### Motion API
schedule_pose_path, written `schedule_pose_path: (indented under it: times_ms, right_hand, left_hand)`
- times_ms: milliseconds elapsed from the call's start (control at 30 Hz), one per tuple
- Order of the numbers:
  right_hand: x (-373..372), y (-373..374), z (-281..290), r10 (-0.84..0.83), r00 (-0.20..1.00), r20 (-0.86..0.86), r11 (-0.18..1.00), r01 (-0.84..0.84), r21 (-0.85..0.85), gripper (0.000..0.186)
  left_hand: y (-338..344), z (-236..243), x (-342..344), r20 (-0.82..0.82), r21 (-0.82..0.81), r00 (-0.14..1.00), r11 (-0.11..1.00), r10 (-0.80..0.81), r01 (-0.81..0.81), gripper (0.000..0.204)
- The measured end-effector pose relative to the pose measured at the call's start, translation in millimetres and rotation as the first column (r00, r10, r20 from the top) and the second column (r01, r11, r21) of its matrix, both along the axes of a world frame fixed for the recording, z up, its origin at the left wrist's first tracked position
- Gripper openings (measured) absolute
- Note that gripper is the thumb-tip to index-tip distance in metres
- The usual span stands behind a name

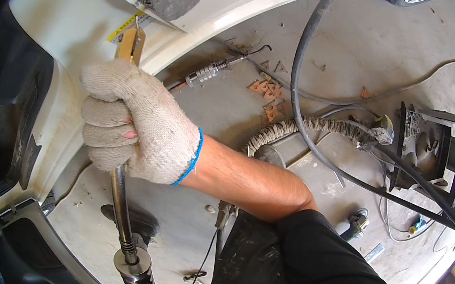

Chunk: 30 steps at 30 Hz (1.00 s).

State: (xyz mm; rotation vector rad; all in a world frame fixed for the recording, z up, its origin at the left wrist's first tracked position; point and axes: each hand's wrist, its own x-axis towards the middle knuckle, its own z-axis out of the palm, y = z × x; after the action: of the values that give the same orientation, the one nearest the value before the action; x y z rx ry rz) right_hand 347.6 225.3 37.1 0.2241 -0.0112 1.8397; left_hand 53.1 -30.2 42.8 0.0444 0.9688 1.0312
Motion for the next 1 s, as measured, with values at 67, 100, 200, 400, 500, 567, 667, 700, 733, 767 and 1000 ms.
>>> schedule_pose_path:
  times_ms: [67, 100, 200, 400, 500, 567, 667, 700, 733, 767, 1000]
  right_hand:
    - [0.3, 0.5, -6.2, 0.009, 1.000, -0.002, 0.996, -0.009, 0.083, 0.037]
    - [3.0, 1.0, -8.3, 0.009, 1.000, -0.012, 0.995, -0.008, 0.099, 0.036]
    - [7.1, 4.4, -13.8, 0.016, 0.998, -0.067, 0.984, -0.003, 0.180, 0.033]
    - [2.4, 11.9, -13.1, 0.058, 0.982, -0.180, 0.977, -0.018, 0.212, 0.036]
    - [8.5, 12.6, -18.4, 0.045, 0.985, -0.165, 0.975, -0.007, 0.223, 0.031]
    - [6.1, 15.5, -21.6, 0.051, 0.984, -0.171, 0.964, -0.004, 0.266, 0.027]
    - [4.3, 17.8, -22.6, 0.060, 0.977, -0.205, 0.954, 0.005, 0.301, 0.028]
    - [5.2, 18.3, -22.3, 0.059, 0.978, -0.202, 0.952, 0.005, 0.305, 0.029]
    - [5.6, 18.7, -22.2, 0.059, 0.978, -0.199, 0.951, 0.006, 0.310, 0.030]
    - [5.5, 19.0, -22.3, 0.055, 0.981, -0.188, 0.951, 0.006, 0.310, 0.030]
    - [6.8, 18.8, -21.5, 0.050, 0.981, -0.187, 0.954, 0.009, 0.300, 0.031]
  left_hand:
    - [2.9, -2.8, 2.3, 0.005, 0.013, 1.000, 1.000, 0.000, 0.000, 0.023]
    - [7.6, -3.2, 3.8, 0.005, 0.012, 1.000, 1.000, -0.004, 0.004, 0.023]
    - [-22.7, 5.7, -19.6, 0.008, 0.009, 1.000, 1.000, -0.014, 0.014, 0.024]
    - [-18.5, 12.3, -15.1, 0.005, 0.029, 1.000, 1.000, -0.010, 0.009, 0.025]
    - [-11.6, 12.6, -11.5, 0.015, 0.028, 1.000, 0.999, -0.022, 0.022, 0.025]
    - [-17.6, 14.2, -13.3, 0.011, 0.028, 1.000, 1.000, -0.012, 0.012, 0.025]
    - [-4.3, 11.1, 0.0, 0.015, 0.023, 1.000, 1.000, 0.001, -0.001, 0.026]
    - [-2.2, 12.0, -1.1, 0.013, 0.023, 1.000, 1.000, 0.004, -0.004, 0.026]
    - [0.6, 10.1, 1.6, 0.012, 0.023, 1.000, 1.000, 0.007, -0.007, 0.026]
    - [-3.5, 14.0, 1.3, 0.010, 0.023, 1.000, 1.000, 0.010, -0.010, 0.026]
    - [-10.2, 21.4, -4.3, 0.016, 0.015, 1.000, 1.000, 0.016, -0.016, 0.028]
